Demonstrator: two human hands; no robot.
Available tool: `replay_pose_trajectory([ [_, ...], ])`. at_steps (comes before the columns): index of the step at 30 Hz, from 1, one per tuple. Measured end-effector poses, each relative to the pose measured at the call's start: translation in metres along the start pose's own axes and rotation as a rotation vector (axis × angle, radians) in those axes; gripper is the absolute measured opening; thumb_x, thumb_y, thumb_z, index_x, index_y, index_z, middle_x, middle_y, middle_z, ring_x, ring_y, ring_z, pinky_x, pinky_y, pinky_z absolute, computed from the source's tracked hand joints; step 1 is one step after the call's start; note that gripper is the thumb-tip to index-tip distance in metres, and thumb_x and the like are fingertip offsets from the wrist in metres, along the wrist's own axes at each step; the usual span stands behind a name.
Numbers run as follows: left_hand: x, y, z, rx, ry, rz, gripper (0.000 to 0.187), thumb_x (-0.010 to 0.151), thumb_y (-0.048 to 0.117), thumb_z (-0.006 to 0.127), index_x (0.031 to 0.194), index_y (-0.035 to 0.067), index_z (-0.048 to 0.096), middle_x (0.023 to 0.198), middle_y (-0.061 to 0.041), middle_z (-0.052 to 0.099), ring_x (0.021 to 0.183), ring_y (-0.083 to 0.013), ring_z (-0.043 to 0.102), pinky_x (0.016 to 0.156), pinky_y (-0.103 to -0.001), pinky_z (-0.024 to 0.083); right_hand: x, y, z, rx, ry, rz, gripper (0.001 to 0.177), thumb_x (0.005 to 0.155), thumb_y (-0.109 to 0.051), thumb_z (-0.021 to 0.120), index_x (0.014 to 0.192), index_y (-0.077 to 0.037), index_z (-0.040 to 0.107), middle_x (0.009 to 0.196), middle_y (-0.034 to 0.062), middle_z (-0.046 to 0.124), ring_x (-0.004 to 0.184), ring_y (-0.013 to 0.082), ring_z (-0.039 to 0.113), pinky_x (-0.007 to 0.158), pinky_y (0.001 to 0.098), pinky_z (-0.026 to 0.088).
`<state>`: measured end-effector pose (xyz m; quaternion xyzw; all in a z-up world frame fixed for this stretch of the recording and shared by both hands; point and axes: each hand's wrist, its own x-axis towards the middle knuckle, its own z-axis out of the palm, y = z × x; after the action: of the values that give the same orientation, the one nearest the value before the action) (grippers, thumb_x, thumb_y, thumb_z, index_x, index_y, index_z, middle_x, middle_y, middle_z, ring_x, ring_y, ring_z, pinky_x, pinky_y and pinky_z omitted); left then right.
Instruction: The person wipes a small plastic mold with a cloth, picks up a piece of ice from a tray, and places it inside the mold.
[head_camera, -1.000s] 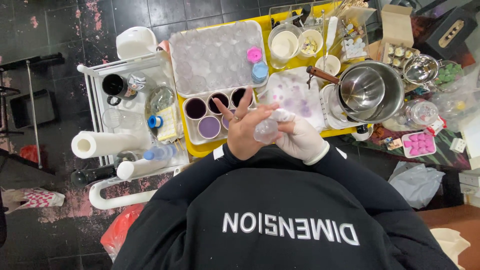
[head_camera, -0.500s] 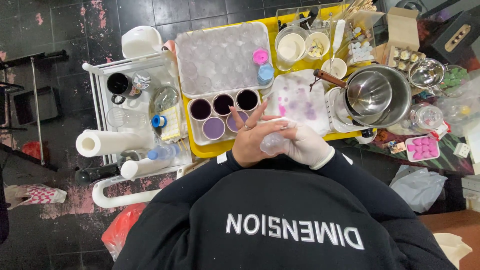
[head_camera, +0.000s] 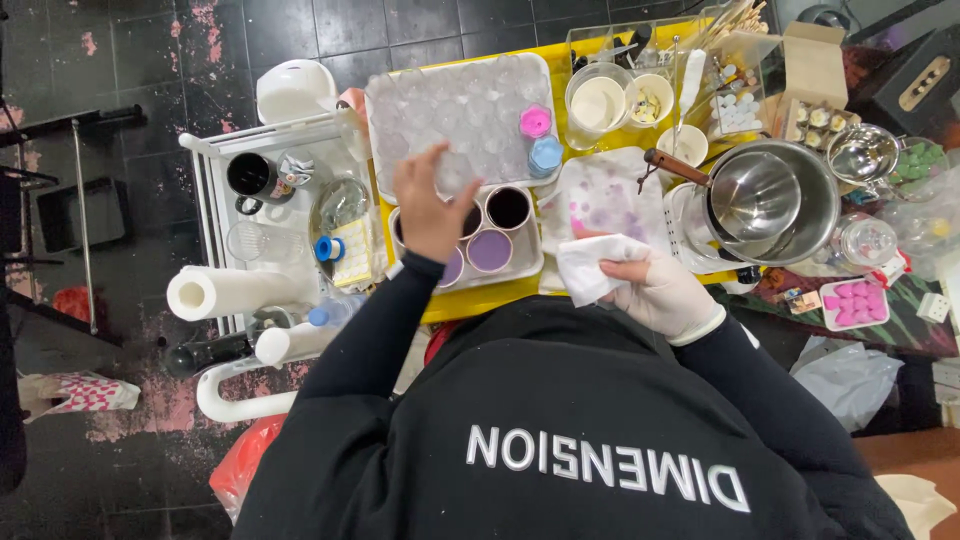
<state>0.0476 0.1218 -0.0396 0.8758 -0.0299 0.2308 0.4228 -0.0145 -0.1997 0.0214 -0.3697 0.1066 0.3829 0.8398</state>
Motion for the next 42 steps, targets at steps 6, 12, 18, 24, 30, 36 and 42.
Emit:
replay_pose_trajectory([
  [6, 0.035, -0.075, 0.019, 0.236, -0.012, -0.060, 0.079, 0.077, 0.016, 0.089, 0.145, 0.015, 0.048, 0.131, -0.007, 0.063, 0.127, -0.0272, 0.057, 0.117, -0.063, 0.023, -0.003, 0.014, -0.003, 0.071, 0.060, -0.029, 0.054, 0.096, 0.004, 0.054, 0.150, 0.003, 0.047, 0.137, 0.0149, 0.063, 0.123, 0.0241, 0.064, 0.105, 0.0377, 0.051],
  [12, 0.039, -0.103, 0.043, 0.220, -0.060, -0.145, 0.084, 0.075, 0.015, 0.088, 0.148, 0.018, 0.044, 0.132, -0.004, 0.063, 0.129, -0.0250, 0.058, 0.119, -0.067, 0.018, -0.005, 0.020, -0.008, 0.089, 0.126, -0.032, 0.054, 0.096, 0.004, 0.053, 0.149, 0.001, 0.048, 0.139, 0.0141, 0.061, 0.124, 0.0240, 0.063, 0.106, 0.0379, 0.050],
  [18, 0.042, -0.115, 0.053, 0.279, -0.126, -0.230, 0.088, 0.076, 0.018, 0.083, 0.151, 0.014, 0.038, 0.131, -0.006, 0.062, 0.126, -0.0247, 0.060, 0.119, -0.072, 0.014, -0.006, 0.027, -0.013, 0.087, 0.148, -0.052, 0.054, 0.097, 0.003, 0.052, 0.150, 0.001, 0.046, 0.139, 0.0145, 0.060, 0.125, 0.0247, 0.062, 0.106, 0.0385, 0.051],
  [24, 0.047, -0.122, 0.060, 0.441, -0.169, -0.184, 0.095, 0.074, 0.025, 0.081, 0.154, 0.009, 0.032, 0.140, -0.015, 0.051, 0.125, -0.0356, 0.057, 0.113, -0.075, 0.010, -0.006, 0.030, -0.016, 0.101, 0.154, -0.043, 0.054, 0.096, 0.002, 0.053, 0.150, 0.000, 0.046, 0.140, 0.0141, 0.060, 0.125, 0.0247, 0.062, 0.107, 0.0383, 0.050],
  [30, 0.056, -0.065, 0.045, 0.580, -0.284, -0.227, 0.065, 0.080, 0.042, 0.079, 0.131, 0.011, 0.054, 0.137, -0.011, 0.051, 0.133, -0.0353, 0.047, 0.116, -0.079, 0.005, -0.004, 0.031, -0.017, 0.102, 0.192, -0.034, 0.052, 0.096, 0.001, 0.052, 0.148, 0.000, 0.047, 0.138, 0.0141, 0.062, 0.123, 0.0248, 0.064, 0.105, 0.0380, 0.052],
  [36, 0.065, -0.040, 0.053, 0.821, -0.421, -0.194, 0.077, 0.074, 0.056, 0.081, 0.119, -0.003, 0.062, 0.135, -0.018, 0.044, 0.135, -0.0421, 0.031, 0.108, -0.083, 0.001, -0.003, 0.050, -0.055, 0.118, 0.054, -0.070, 0.052, 0.104, 0.000, 0.056, 0.156, 0.003, 0.048, 0.130, 0.0147, 0.067, 0.112, 0.0226, 0.066, 0.096, 0.0354, 0.052],
  [42, 0.068, -0.056, 0.074, 0.883, -0.389, -0.141, 0.082, 0.069, 0.055, 0.081, 0.123, -0.004, 0.061, 0.133, -0.021, 0.043, 0.134, -0.0415, 0.032, 0.108, -0.080, -0.001, -0.007, 0.038, -0.035, 0.098, 0.161, -0.024, 0.054, 0.098, -0.001, 0.052, 0.151, 0.001, 0.046, 0.137, 0.0141, 0.063, 0.121, 0.0230, 0.064, 0.104, 0.0375, 0.051],
])
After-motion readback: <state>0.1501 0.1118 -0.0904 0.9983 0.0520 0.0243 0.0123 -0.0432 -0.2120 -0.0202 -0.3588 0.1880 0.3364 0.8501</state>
